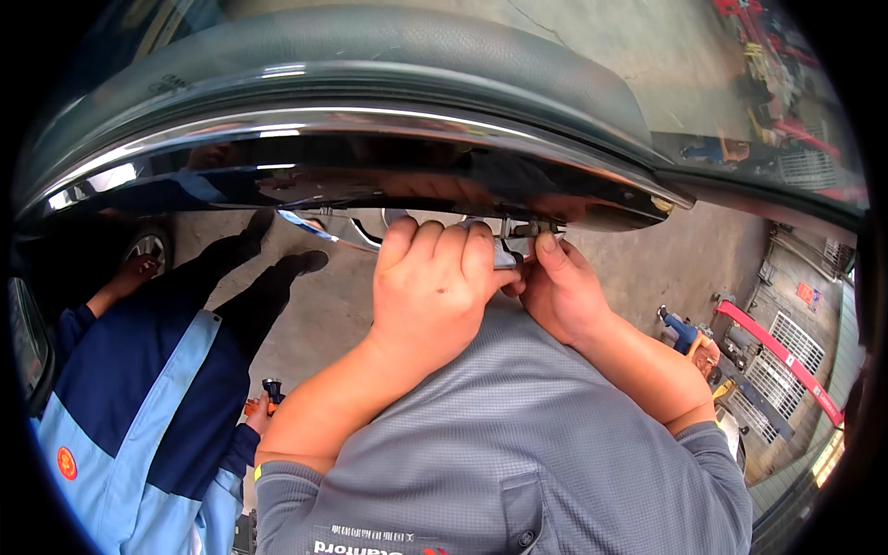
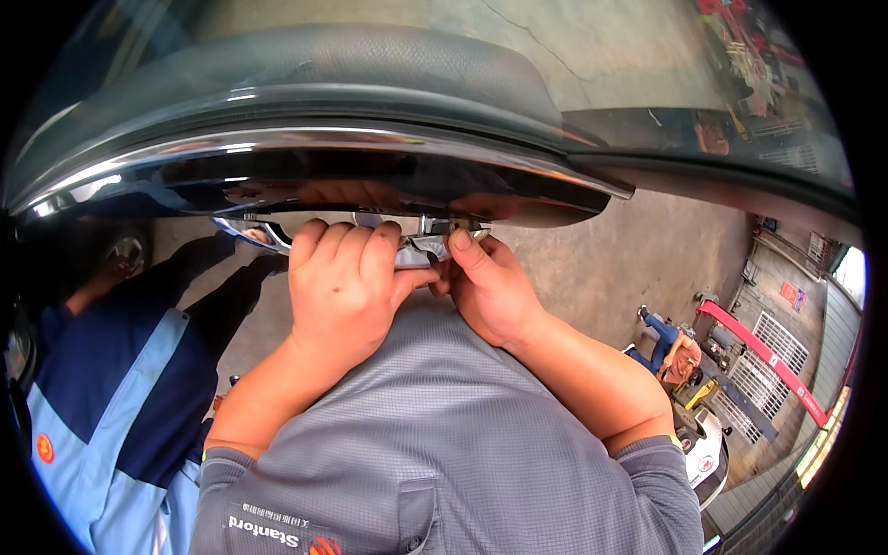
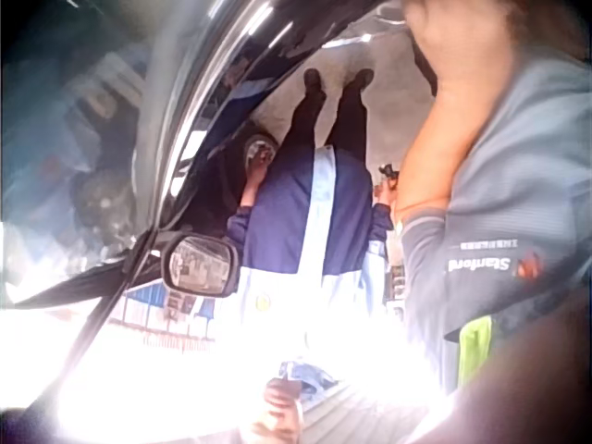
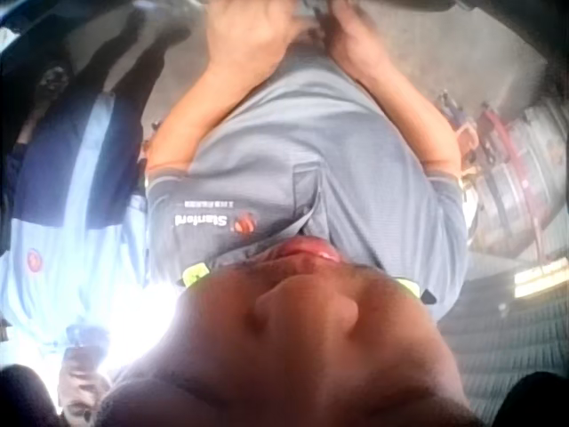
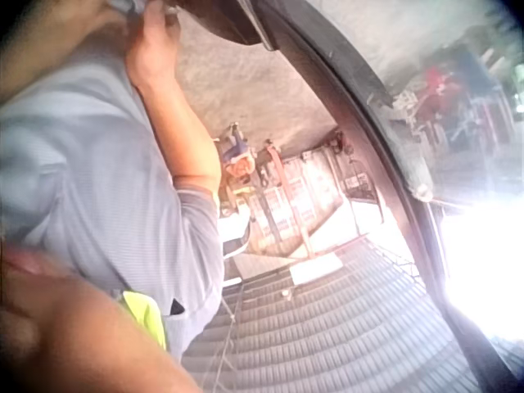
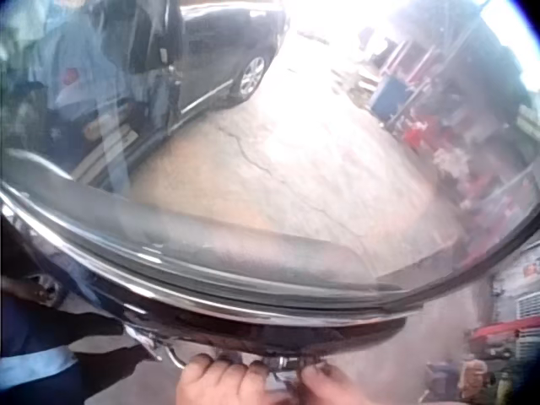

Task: The person uses a metal tool to pry and adjust the exterior door handle of a black car. He then opens the door, retrieves a screwdriver from a tool cart, and uses it to work on the interior door panel and handle area.

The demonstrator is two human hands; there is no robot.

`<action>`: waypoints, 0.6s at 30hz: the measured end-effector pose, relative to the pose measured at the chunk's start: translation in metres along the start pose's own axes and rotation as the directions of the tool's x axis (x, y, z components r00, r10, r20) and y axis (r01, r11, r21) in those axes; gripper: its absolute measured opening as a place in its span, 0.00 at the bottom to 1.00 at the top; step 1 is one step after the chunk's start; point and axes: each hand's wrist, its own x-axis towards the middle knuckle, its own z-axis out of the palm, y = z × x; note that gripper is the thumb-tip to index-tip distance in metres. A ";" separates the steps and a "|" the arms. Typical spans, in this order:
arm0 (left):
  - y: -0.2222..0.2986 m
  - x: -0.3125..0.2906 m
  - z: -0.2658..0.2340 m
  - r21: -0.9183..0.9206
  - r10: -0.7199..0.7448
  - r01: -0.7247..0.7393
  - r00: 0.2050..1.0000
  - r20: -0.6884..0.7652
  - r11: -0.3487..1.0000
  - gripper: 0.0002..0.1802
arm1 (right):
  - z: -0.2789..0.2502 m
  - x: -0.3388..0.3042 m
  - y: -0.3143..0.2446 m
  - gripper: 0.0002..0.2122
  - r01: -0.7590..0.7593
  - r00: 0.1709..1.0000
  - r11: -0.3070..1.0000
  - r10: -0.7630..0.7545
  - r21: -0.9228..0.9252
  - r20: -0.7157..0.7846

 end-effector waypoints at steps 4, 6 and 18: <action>0.002 0.003 -0.002 0.054 -0.047 0.048 0.999 -0.017 0.997 0.25 | -0.002 0.006 0.000 0.22 0.020 1.000 1.000 -0.020 -0.001 0.018; 0.003 0.000 -0.002 0.052 -0.049 0.050 0.999 -0.020 0.997 0.23 | -0.002 0.005 0.001 0.22 0.017 1.000 1.000 -0.017 -0.020 0.020; 0.010 -0.006 0.008 0.096 0.001 0.009 0.995 -0.103 0.995 0.23 | -0.012 -0.001 -0.010 0.16 -0.033 0.998 0.997 0.037 -0.077 0.059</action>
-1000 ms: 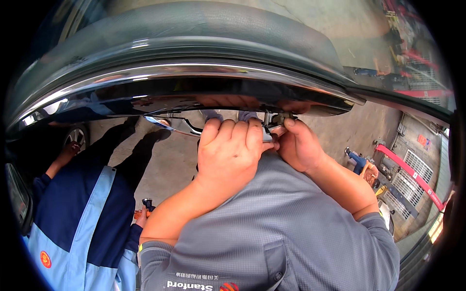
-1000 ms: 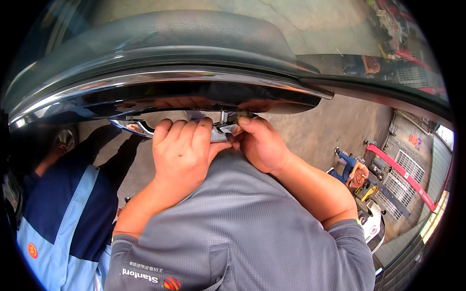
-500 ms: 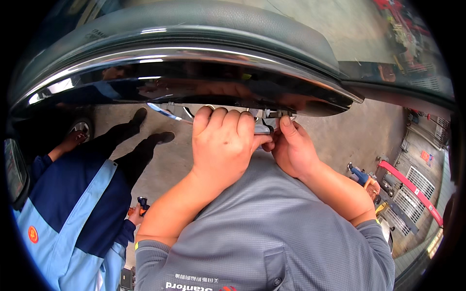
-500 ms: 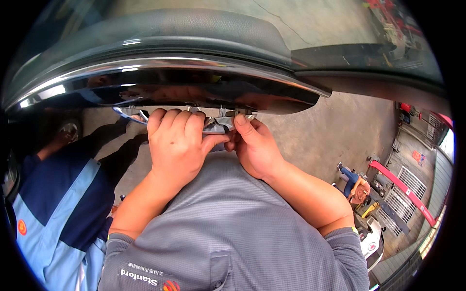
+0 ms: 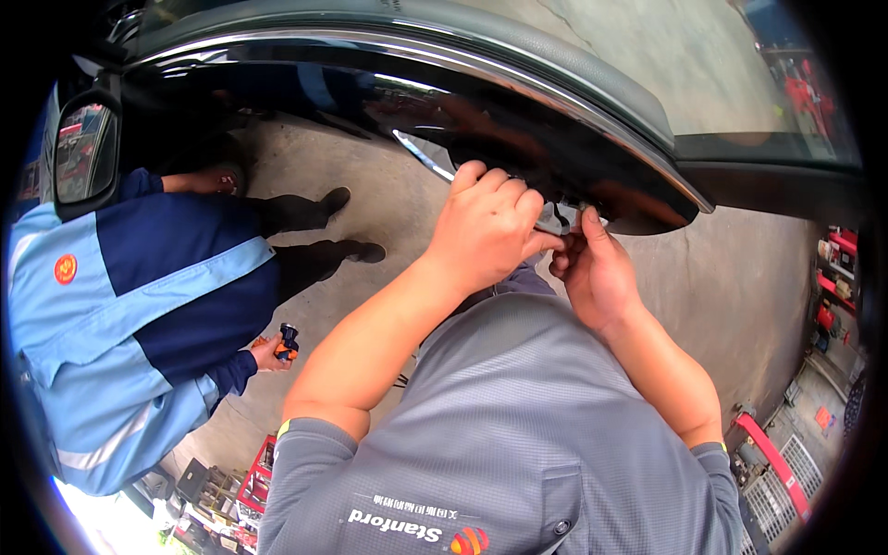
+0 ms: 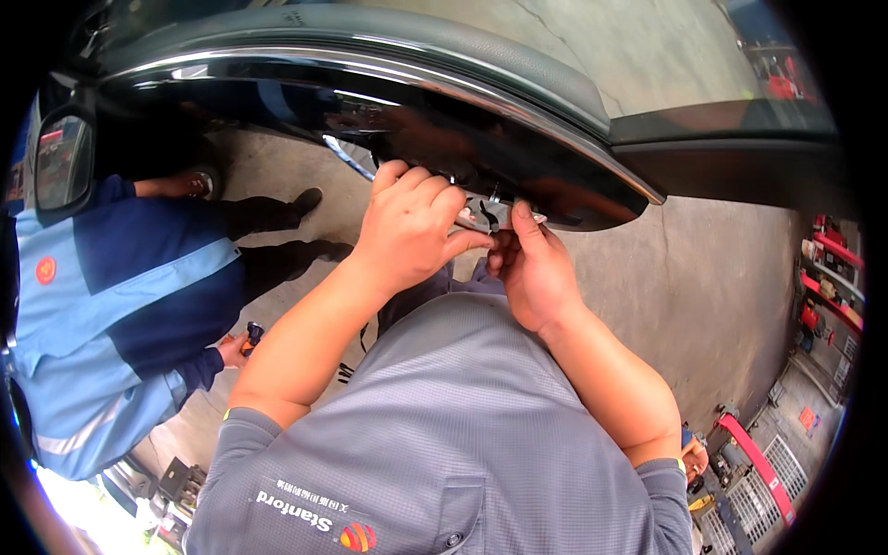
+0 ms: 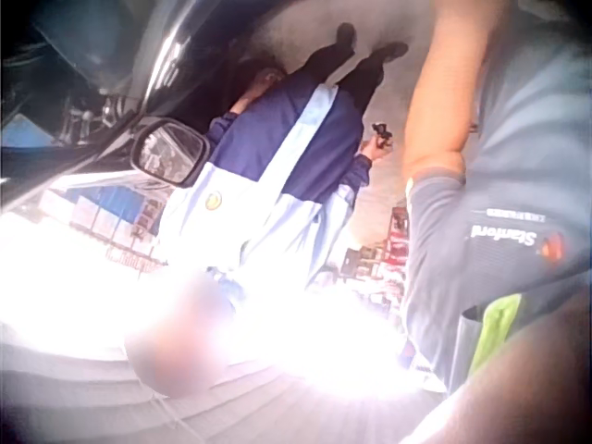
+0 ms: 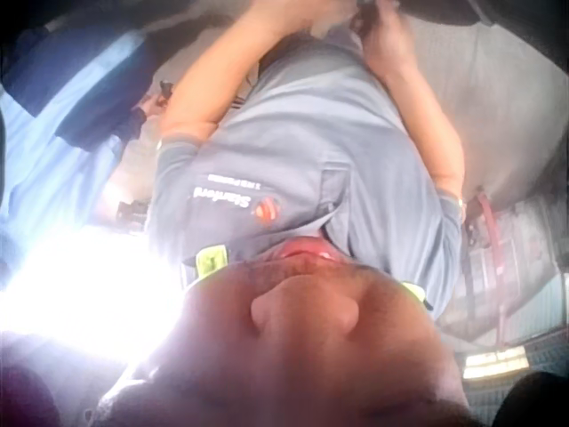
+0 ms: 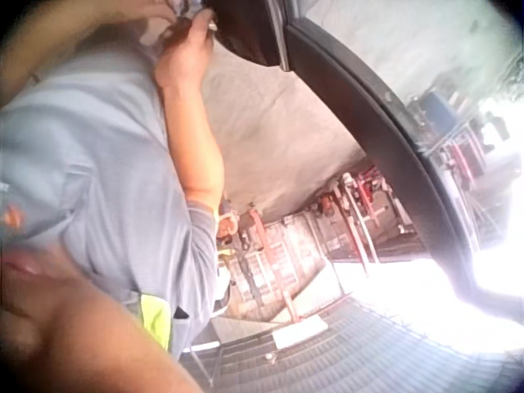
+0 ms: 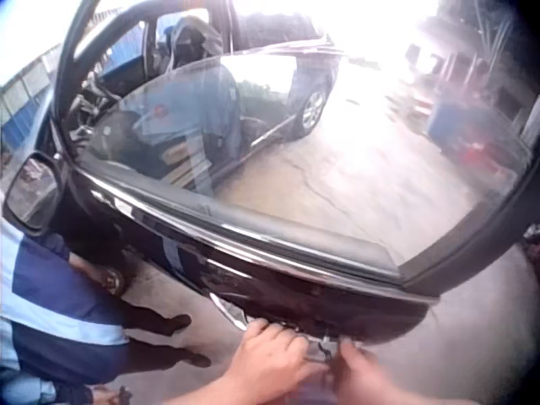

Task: The person uses a metal tool to pry and adjust the exterior door handle of a black car. He then opens the door, retrieves a screwdriver from a tool cart, and uses it to work on the interior door panel and handle area.

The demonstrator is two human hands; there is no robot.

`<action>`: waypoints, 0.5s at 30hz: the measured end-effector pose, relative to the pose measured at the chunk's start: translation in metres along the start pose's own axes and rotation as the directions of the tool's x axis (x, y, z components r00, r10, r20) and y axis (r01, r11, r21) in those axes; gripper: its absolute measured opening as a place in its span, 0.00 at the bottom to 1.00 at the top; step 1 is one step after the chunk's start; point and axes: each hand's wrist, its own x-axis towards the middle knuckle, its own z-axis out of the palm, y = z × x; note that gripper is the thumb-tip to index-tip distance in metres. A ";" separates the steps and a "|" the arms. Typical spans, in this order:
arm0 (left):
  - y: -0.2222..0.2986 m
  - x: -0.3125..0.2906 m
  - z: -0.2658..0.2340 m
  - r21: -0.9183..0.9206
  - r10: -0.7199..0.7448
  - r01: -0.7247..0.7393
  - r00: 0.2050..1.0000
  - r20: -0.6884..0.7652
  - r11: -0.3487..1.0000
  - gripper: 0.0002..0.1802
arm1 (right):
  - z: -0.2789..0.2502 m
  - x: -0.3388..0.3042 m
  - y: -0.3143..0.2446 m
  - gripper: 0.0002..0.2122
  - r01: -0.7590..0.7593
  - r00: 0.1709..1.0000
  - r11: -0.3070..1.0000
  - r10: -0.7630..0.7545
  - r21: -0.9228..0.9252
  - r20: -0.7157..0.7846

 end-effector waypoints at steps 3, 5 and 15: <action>0.004 -0.001 0.003 0.007 -0.009 0.009 1.000 -0.030 1.000 0.23 | -0.002 0.000 -0.001 0.17 -0.011 1.000 1.000 0.011 -0.021 0.001; 0.006 -0.002 0.003 0.007 0.002 -0.001 0.998 -0.062 1.000 0.23 | -0.005 -0.001 -0.001 0.19 -0.022 1.000 1.000 0.022 -0.020 0.006; 0.043 -0.016 -0.001 0.173 -0.164 0.199 0.966 -0.198 0.965 0.33 | -0.033 -0.005 -0.015 0.16 -0.096 0.965 0.964 0.151 -0.248 0.215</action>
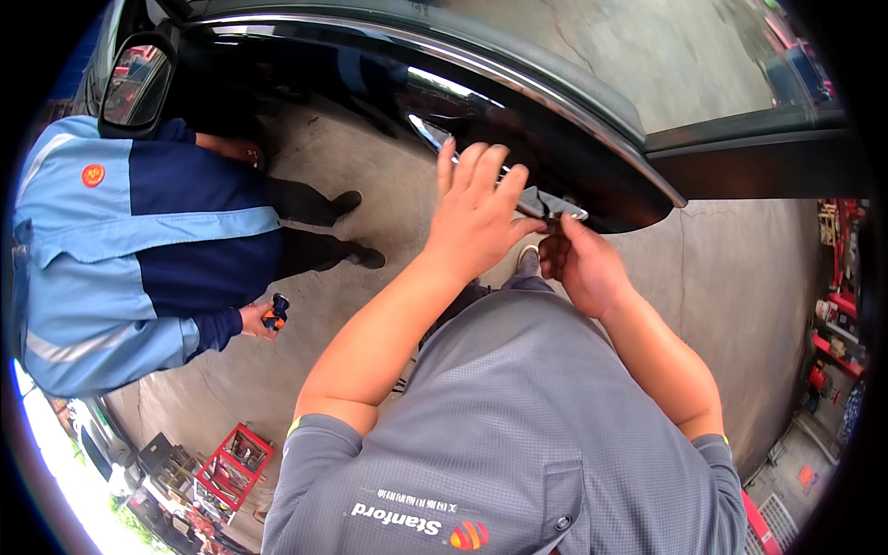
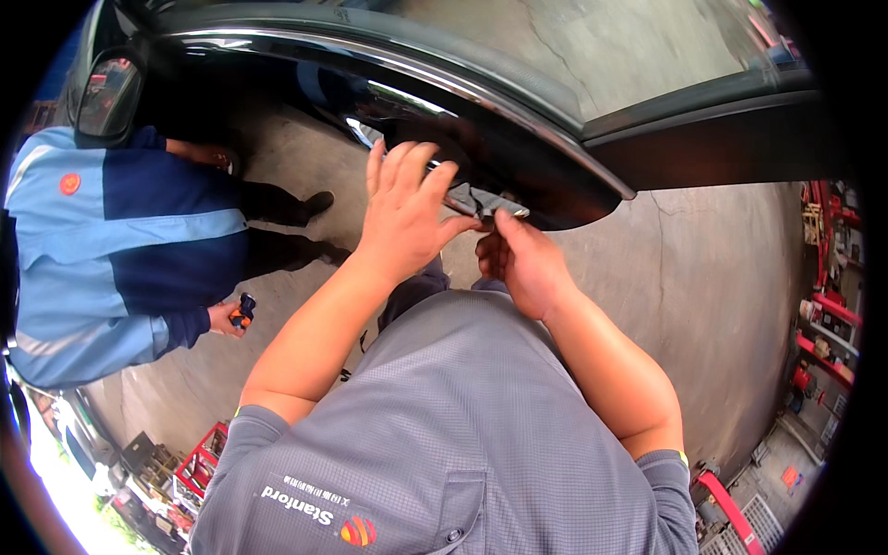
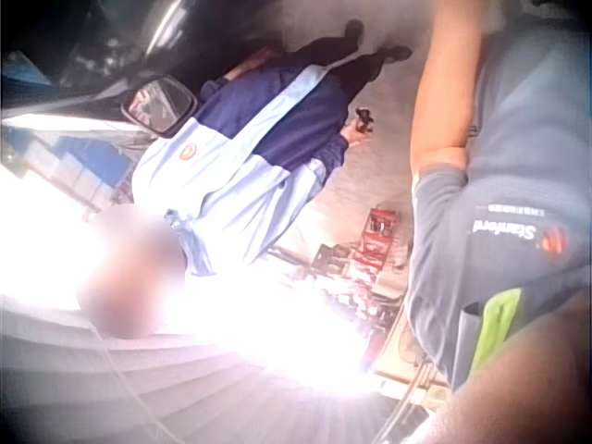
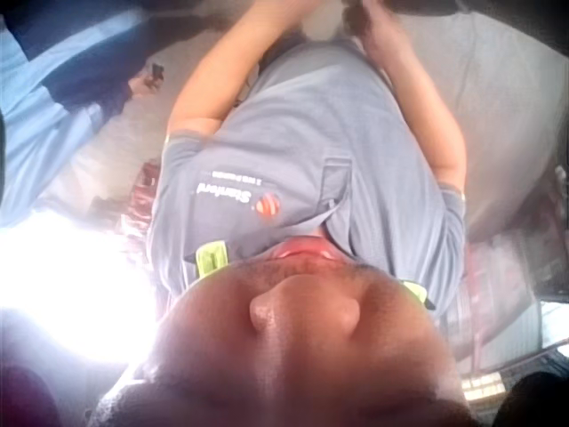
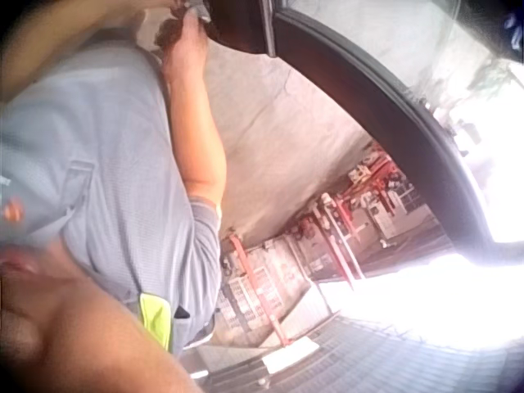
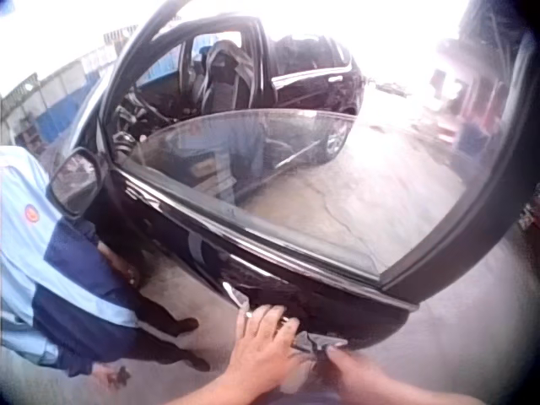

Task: The person uses a metal tool to pry and adjust the exterior door handle of a black car. He then opens the door, retrieves a screwdriver from a tool cart, and uses it to work on the interior door panel and handle area.

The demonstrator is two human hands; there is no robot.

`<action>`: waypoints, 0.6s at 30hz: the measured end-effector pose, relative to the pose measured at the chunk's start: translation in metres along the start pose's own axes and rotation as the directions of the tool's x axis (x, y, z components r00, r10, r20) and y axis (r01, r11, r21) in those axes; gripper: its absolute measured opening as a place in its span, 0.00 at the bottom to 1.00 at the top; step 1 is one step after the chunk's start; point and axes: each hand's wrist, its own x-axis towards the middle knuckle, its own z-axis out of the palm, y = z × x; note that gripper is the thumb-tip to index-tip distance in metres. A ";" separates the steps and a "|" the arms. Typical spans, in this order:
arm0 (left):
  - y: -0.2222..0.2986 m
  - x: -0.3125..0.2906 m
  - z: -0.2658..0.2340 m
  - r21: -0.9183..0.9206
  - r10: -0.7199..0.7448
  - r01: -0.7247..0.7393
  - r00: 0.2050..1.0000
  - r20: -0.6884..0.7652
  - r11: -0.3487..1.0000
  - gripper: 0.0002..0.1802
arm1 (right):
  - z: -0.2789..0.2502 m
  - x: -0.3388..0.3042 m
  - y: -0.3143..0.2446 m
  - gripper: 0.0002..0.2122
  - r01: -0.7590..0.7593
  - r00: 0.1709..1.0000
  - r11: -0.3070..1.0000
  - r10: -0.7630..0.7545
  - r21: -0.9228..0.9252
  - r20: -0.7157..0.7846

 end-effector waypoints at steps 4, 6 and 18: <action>-0.010 -0.036 -0.001 -0.151 -0.222 0.188 0.940 -0.260 0.971 0.34 | -0.047 -0.029 -0.010 0.13 -0.065 0.998 0.929 0.055 -0.365 -0.038; -0.011 -0.040 0.004 -0.611 -0.739 0.575 0.673 -0.024 0.544 0.23 | -0.085 -0.034 -0.019 0.12 -0.051 0.987 0.850 -0.037 -0.524 -0.156; 0.003 0.038 0.054 -0.953 -0.984 0.270 0.068 0.163 -0.139 0.19 | -0.033 -0.037 -0.219 0.32 0.771 0.274 0.557 -0.728 0.309 0.628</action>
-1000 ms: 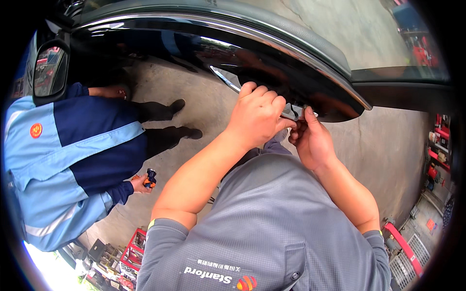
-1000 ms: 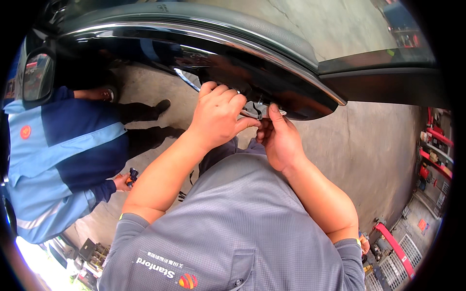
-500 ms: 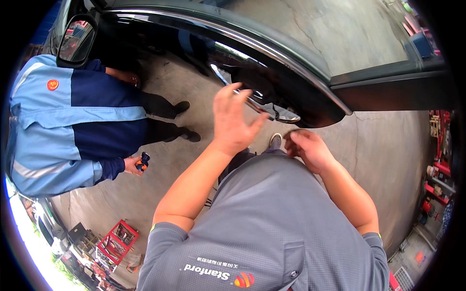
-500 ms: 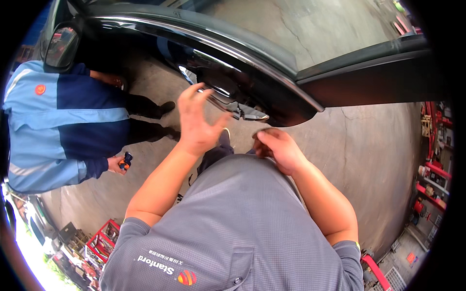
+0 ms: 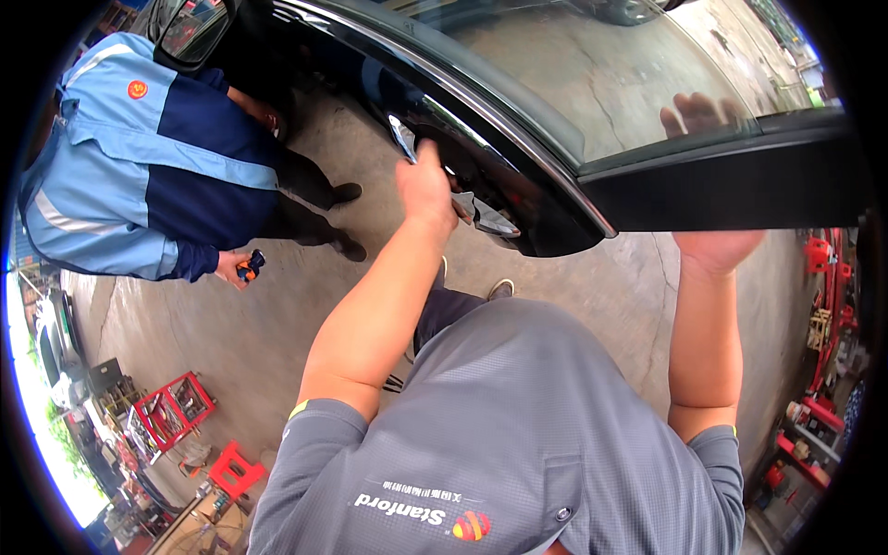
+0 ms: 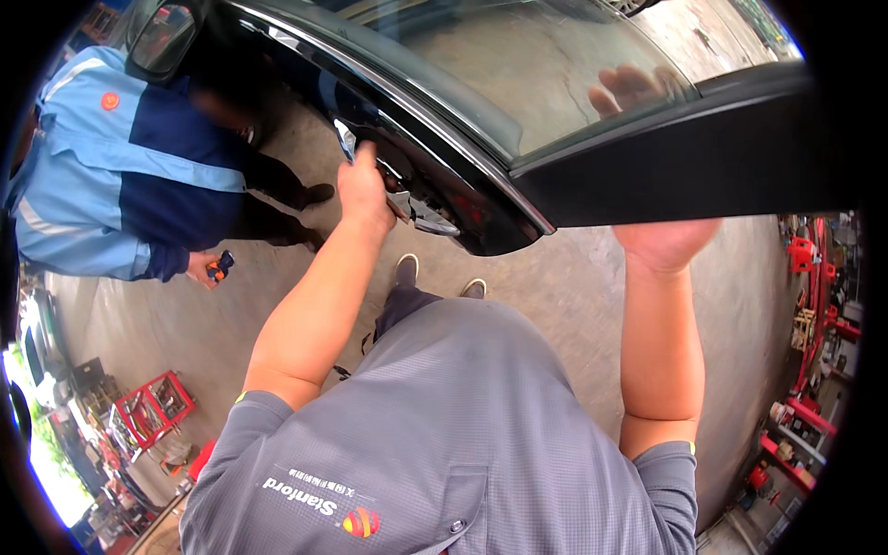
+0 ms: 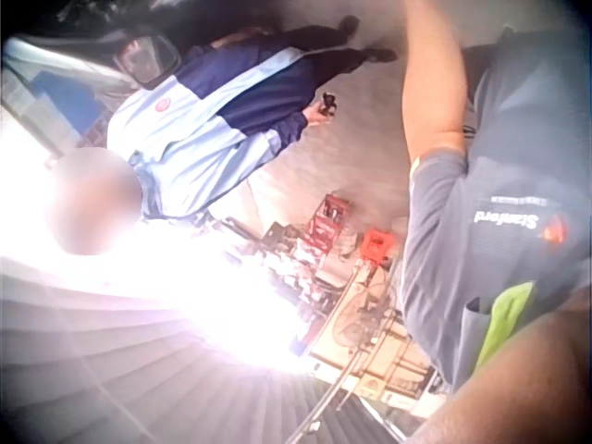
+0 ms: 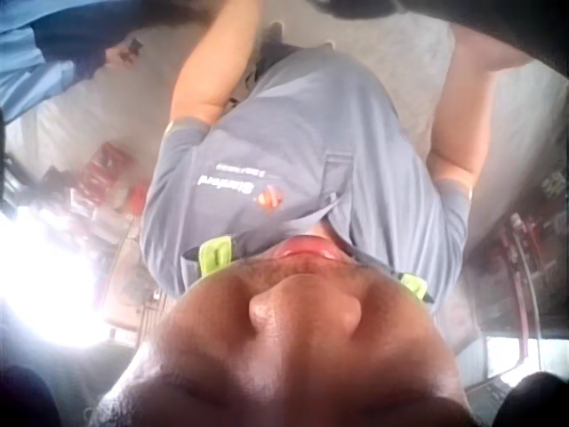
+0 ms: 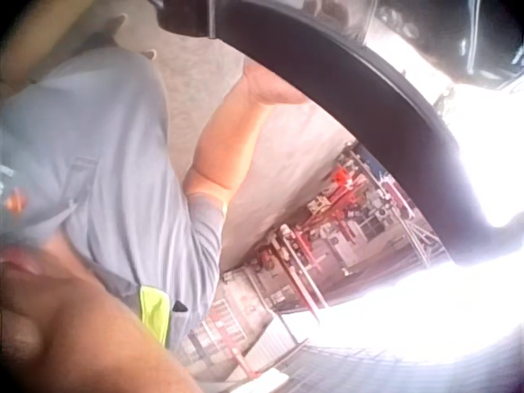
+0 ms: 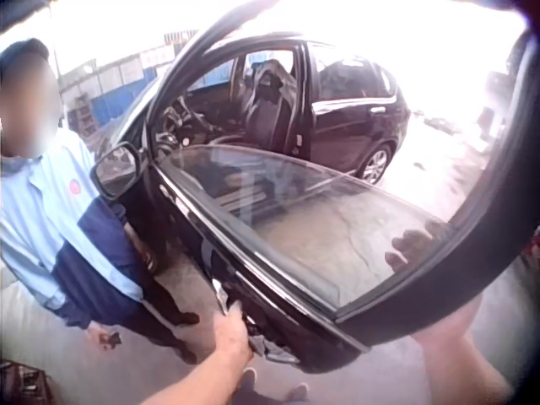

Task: The person uses a metal tool to pry and adjust the exterior door handle of a black car. He then opens the door, retrieves a screwdriver from a tool cart, and uses it to work on the interior door panel and handle area.

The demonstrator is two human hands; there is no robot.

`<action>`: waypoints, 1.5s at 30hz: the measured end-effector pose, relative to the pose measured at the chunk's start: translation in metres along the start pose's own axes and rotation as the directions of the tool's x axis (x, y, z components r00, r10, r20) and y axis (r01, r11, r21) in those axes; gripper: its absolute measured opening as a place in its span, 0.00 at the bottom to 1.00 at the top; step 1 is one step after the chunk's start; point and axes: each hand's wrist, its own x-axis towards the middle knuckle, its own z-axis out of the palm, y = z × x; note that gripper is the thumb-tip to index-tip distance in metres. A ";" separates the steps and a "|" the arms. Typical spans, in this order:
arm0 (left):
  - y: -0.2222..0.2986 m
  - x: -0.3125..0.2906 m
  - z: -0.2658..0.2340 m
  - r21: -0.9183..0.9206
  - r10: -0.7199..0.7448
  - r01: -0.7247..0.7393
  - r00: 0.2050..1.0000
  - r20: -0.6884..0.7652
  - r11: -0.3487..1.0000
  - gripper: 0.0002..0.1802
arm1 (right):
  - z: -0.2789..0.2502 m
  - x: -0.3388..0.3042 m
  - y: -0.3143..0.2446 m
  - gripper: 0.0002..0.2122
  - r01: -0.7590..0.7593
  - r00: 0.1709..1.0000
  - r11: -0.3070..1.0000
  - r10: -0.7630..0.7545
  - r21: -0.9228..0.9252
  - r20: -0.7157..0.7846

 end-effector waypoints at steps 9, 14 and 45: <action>-0.011 -0.006 0.016 0.133 0.042 -0.025 0.991 -0.128 0.991 0.25 | -0.017 0.005 0.003 0.40 -0.077 0.980 0.987 0.049 0.141 0.192; -0.006 -0.011 0.025 0.163 0.009 0.022 0.981 -0.192 0.986 0.27 | -0.022 0.008 0.006 0.43 -0.076 0.990 0.986 0.056 0.150 0.129; -0.028 -0.081 -0.041 0.001 -0.081 0.085 0.948 0.308 0.996 0.19 | -0.009 -0.014 0.008 0.25 0.053 0.997 0.996 -0.056 0.070 0.047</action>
